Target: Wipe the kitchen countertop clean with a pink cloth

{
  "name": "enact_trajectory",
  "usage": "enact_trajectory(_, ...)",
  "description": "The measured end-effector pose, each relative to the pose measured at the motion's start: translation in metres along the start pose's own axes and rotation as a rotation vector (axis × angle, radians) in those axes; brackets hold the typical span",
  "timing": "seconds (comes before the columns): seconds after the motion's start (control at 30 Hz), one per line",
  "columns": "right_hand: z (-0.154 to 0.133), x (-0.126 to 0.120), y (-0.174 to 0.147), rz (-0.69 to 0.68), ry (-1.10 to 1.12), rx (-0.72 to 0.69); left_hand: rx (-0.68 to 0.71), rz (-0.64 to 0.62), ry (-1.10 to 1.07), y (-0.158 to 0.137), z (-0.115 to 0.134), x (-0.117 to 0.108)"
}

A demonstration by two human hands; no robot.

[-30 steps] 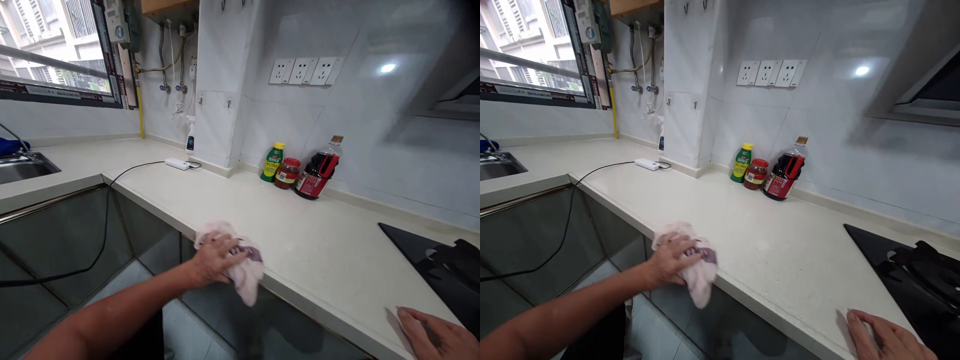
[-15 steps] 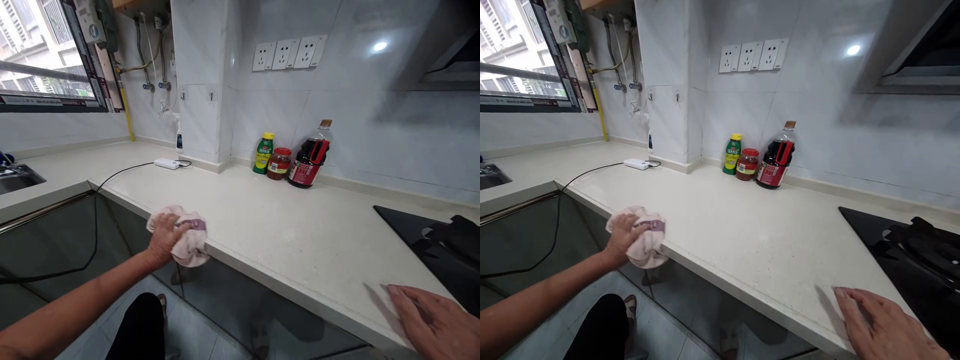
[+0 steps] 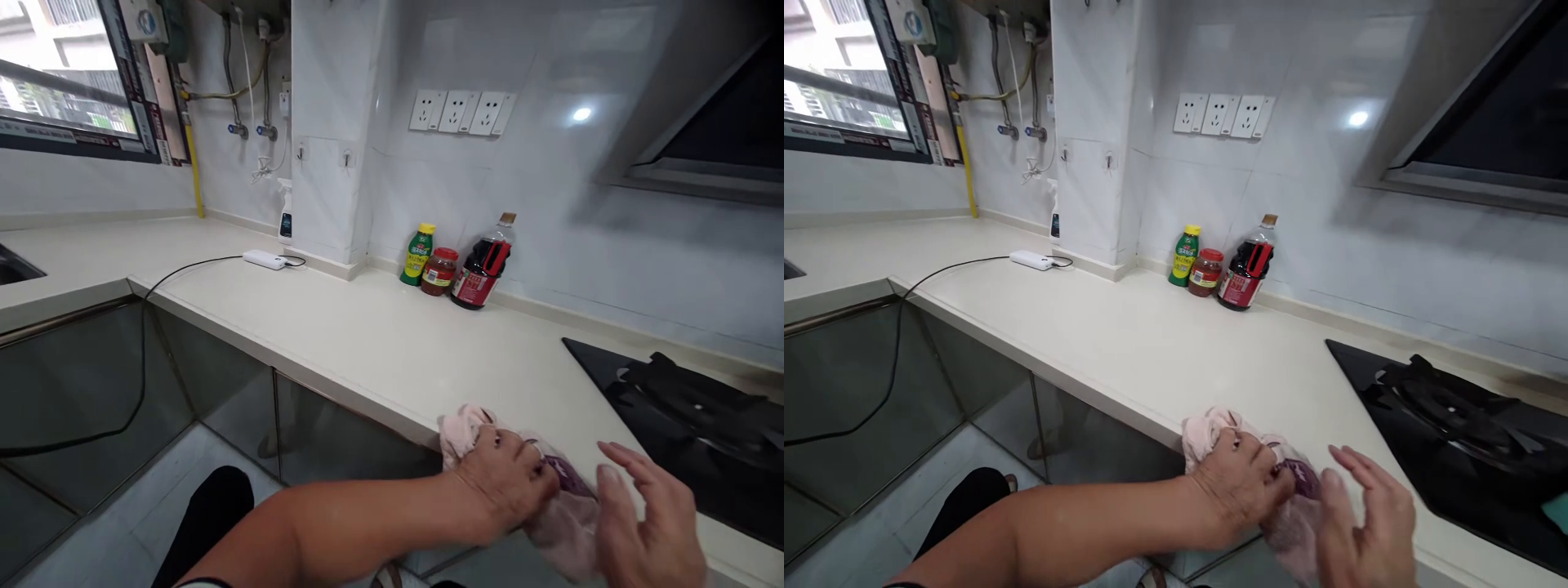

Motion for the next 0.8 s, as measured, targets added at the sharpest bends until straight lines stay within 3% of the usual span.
enact_trajectory(0.07, -0.041, 0.015, -0.026, 0.053, 0.039, -0.136, 0.048, -0.077, -0.057, 0.001, -0.007, -0.001)
enact_trajectory(0.13, -0.063, 0.043, -0.045, 0.006, 0.042, -0.234, 0.098, -0.19, -0.091, -0.005, -0.019, 0.0)
enact_trajectory(0.23, -0.064, 0.086, -0.057, -0.112, -0.094, -0.331, 0.159, -0.284, -0.115, -0.028, -0.047, -0.008)
enact_trajectory(0.33, -0.054, 0.109, -0.054, -0.13, -0.314, -0.354, 0.223, -0.208, -0.247, -0.059, -0.084, -0.032)
enact_trajectory(0.4, -0.054, 0.115, -0.049, -0.11, -0.394, -0.326, 0.131, -0.221, -0.449, -0.076, -0.119, -0.042)
enact_trajectory(0.47, -0.061, 0.118, -0.044, -0.087, -0.404, -0.273, -0.077, -0.192, -0.575, -0.088, -0.159, -0.047)
enact_trajectory(0.57, -0.074, 0.124, -0.037, -0.077, -0.372, -0.208, -0.376, -0.098, -0.481, -0.102, -0.21, -0.046)
enact_trajectory(0.7, -0.07, 0.123, -0.029, -0.092, -0.372, -0.325, -0.556, -0.199, -0.323, -0.113, -0.239, -0.028)
enact_trajectory(0.8, -0.033, 0.1, -0.03, -0.037, -0.419, -0.456, -0.562, -0.26, -0.304, -0.116, -0.243, -0.021)
Point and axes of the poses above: each hand's wrist, its own y-axis towards the middle knuckle, its own x-axis out of the palm, z = x × y, the point moved 5 cm from there along y, towards the middle knuckle, and after that the axes turned 15 degrees about -z, right-handed, at the moved point
